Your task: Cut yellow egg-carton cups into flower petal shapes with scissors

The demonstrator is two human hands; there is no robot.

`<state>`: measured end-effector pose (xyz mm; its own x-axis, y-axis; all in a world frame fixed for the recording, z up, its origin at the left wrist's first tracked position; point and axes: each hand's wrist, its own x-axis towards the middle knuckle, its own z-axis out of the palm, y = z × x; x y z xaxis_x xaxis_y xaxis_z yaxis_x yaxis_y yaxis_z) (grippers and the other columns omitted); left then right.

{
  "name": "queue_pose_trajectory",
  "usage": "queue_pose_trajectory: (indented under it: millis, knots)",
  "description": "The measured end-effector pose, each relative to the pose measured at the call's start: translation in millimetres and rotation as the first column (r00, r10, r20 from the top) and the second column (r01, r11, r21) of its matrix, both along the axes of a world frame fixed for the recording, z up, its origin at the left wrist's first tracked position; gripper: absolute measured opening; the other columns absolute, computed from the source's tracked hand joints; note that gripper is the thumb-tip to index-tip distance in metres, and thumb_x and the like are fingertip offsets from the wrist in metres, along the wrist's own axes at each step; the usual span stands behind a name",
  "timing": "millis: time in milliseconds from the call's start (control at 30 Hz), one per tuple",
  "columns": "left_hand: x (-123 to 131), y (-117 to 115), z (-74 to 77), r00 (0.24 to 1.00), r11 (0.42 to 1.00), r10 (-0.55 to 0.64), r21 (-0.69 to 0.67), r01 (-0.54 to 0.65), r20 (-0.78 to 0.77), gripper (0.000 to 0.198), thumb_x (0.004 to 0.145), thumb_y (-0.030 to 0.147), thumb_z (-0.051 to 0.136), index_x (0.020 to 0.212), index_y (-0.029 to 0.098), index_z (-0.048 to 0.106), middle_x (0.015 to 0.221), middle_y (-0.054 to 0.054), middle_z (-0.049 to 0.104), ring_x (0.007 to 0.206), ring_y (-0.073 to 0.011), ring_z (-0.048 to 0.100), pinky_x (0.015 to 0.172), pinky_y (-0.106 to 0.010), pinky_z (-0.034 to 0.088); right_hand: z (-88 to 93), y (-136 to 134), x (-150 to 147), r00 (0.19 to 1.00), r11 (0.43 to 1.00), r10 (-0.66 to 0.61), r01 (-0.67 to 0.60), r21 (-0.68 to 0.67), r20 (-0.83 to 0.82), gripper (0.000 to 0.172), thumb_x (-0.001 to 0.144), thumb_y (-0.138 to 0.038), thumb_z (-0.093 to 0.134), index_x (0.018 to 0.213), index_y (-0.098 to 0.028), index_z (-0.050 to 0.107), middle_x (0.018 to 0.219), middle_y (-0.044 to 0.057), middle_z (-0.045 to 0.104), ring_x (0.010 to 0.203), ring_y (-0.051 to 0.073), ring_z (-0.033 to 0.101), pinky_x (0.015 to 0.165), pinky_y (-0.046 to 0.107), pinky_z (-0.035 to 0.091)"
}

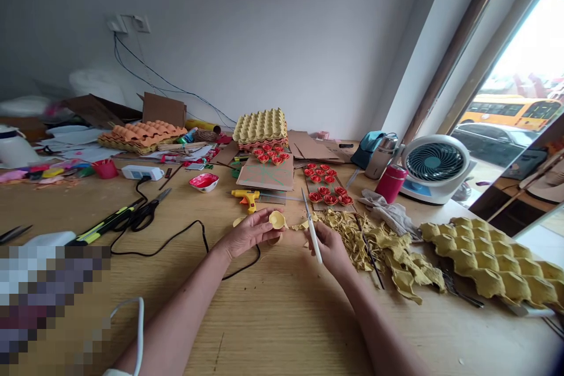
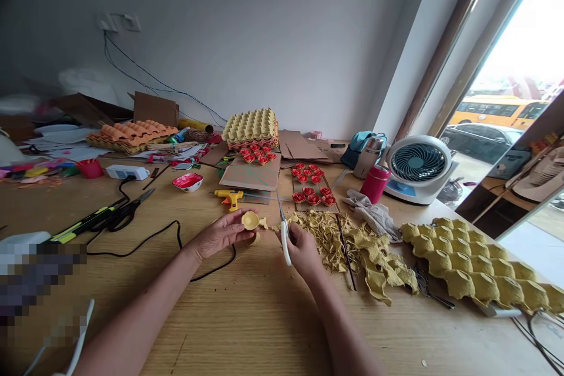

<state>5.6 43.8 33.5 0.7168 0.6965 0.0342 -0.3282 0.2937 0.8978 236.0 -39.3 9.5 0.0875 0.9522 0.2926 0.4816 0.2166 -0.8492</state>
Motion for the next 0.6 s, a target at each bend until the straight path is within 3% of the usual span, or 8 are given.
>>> queue_pose_trajectory:
  millis: [100,233,333,600]
  knots:
    - [1.5,-3.8,2.4,0.999,1.000,0.003,0.021,-0.001,-0.052,0.048,0.080,0.018,0.076,0.124,0.021,0.060,0.124,-0.009,0.066,0.106,-0.0214,0.069,0.094,-0.031,0.052,-0.9,1.6,-1.0,0.997,0.999,0.046,-0.048,-0.024,-0.060,0.040,0.091,-0.057,0.051,0.074,-0.021,0.050,0.062,-0.002,0.053,0.055,0.012,0.049,0.051,0.024,0.037]
    - [4.8,-10.4,7.0,0.996,0.999,0.017,0.036,-0.014,-0.087,0.050,0.081,0.019,0.075,0.128,0.023,0.060,0.114,-0.007,0.068,0.091,-0.0156,0.070,0.089,-0.030,0.054,0.6,2.2,-5.5,0.984,0.995,0.091,-0.096,-0.026,-0.151,0.039,0.088,-0.058,0.056,0.075,-0.021,0.052,0.062,-0.002,0.054,0.055,0.013,0.051,0.050,0.024,0.040]
    - [6.2,-13.1,8.1,0.996,0.999,0.025,0.039,-0.022,-0.089,0.050,0.080,0.020,0.075,0.129,0.021,0.061,0.104,-0.006,0.069,0.084,-0.0139,0.068,0.085,-0.028,0.054,3.9,0.2,-9.9,0.987,0.998,0.069,-0.069,0.000,-0.143,0.039,0.086,-0.058,0.059,0.074,-0.021,0.053,0.062,-0.002,0.055,0.057,0.013,0.051,0.050,0.023,0.040]
    - [9.7,-8.2,5.5,0.989,0.994,0.102,0.058,-0.097,-0.105,0.045,0.082,0.023,0.072,0.125,0.021,0.059,0.117,-0.009,0.069,0.090,-0.0169,0.070,0.080,-0.026,0.056,9.3,-0.9,-11.5,0.996,1.000,0.010,-0.010,0.005,-0.090,0.038,0.085,-0.055,0.060,0.072,-0.020,0.053,0.063,-0.003,0.054,0.058,0.012,0.050,0.051,0.022,0.040]
